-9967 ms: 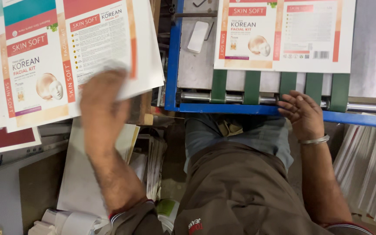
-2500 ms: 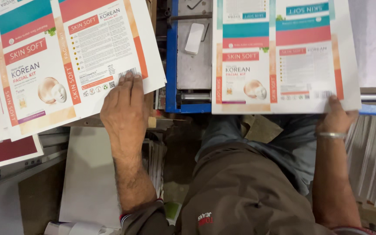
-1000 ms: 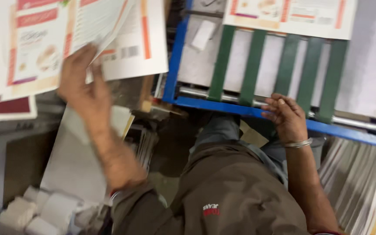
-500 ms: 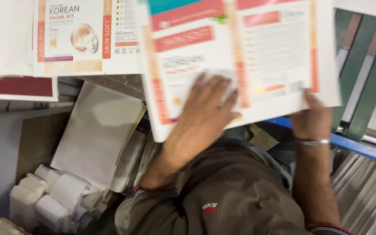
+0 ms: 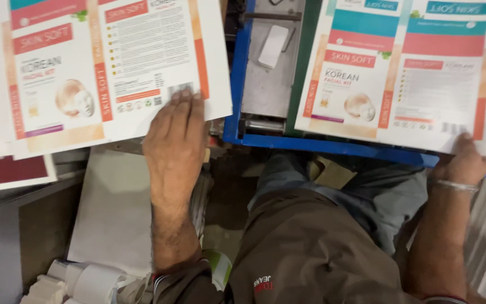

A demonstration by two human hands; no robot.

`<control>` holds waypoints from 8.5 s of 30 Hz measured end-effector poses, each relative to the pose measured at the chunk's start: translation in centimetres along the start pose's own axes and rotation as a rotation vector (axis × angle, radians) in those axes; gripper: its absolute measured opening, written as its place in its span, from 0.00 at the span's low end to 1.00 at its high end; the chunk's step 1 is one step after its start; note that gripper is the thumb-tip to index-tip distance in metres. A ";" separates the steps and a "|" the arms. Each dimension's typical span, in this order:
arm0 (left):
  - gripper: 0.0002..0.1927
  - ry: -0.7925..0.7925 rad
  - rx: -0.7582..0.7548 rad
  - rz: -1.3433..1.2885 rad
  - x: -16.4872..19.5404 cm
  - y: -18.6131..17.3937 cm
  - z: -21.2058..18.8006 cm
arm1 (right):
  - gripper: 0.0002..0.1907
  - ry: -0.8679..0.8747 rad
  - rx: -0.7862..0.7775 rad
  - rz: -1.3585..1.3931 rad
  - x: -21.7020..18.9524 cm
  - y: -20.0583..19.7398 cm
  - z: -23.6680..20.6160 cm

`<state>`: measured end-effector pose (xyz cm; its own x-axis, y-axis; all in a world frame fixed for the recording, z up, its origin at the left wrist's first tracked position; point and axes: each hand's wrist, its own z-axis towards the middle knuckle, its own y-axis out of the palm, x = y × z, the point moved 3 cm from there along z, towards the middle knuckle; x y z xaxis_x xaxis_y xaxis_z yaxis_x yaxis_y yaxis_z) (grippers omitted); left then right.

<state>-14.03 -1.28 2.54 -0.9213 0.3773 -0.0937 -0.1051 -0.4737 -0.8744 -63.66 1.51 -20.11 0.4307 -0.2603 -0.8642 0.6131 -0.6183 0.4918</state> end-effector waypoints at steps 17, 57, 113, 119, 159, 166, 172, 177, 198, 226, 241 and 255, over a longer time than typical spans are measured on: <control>0.13 -0.070 0.050 0.014 -0.8 -0.2 -1.9 | 0.31 -0.019 0.105 -0.056 3.5 3.3 2.9; 0.28 0.058 -0.127 -0.362 11.1 2.8 0.5 | 0.20 0.723 -0.805 0.067 6.4 19.6 -13.5; 0.24 -0.100 -0.072 -0.244 -2.8 -1.5 -0.7 | 0.18 0.481 -0.318 -0.161 7.1 6.0 -1.3; 0.20 -0.287 0.250 -0.435 -6.0 -2.7 -0.9 | 0.18 0.486 -0.552 -0.077 6.1 9.6 -3.7; 0.19 -0.051 0.018 -0.079 1.0 0.5 1.3 | 0.27 -0.002 -0.105 -0.132 0.4 -3.2 -3.0; 0.24 -0.088 0.016 -0.003 1.0 0.7 0.9 | 0.23 0.037 -0.057 -0.158 0.6 -3.5 -4.3; 0.24 -0.090 0.042 0.009 0.1 0.7 0.4 | 0.28 0.003 0.111 -0.089 1.3 -0.2 0.1; 0.22 -0.115 0.028 -0.018 -0.3 0.3 0.0 | 0.28 -0.012 0.019 0.007 2.1 3.4 2.5; 0.26 -0.214 0.166 -0.420 -4.0 -4.4 -0.1 | 0.18 0.499 -0.422 -0.178 3.8 8.8 -5.5; 0.32 -0.061 -0.166 -0.016 -0.5 -0.9 1.0 | 0.25 0.014 -0.002 -0.073 -1.2 3.1 2.0; 0.19 -0.066 0.033 -0.052 -1.2 -2.0 -0.3 | 0.23 -0.045 -0.037 -0.265 -3.4 -2.9 -8.4; 0.18 -0.072 0.053 -0.014 -1.4 -1.7 -0.2 | 0.23 -0.165 -0.035 -0.086 -1.1 1.6 -0.4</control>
<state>-12.49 -0.86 4.02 -0.9440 0.3268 -0.0450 -0.1365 -0.5111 -0.8486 -62.87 1.07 -18.34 0.2630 -0.3268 -0.9078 0.6670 -0.6183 0.4158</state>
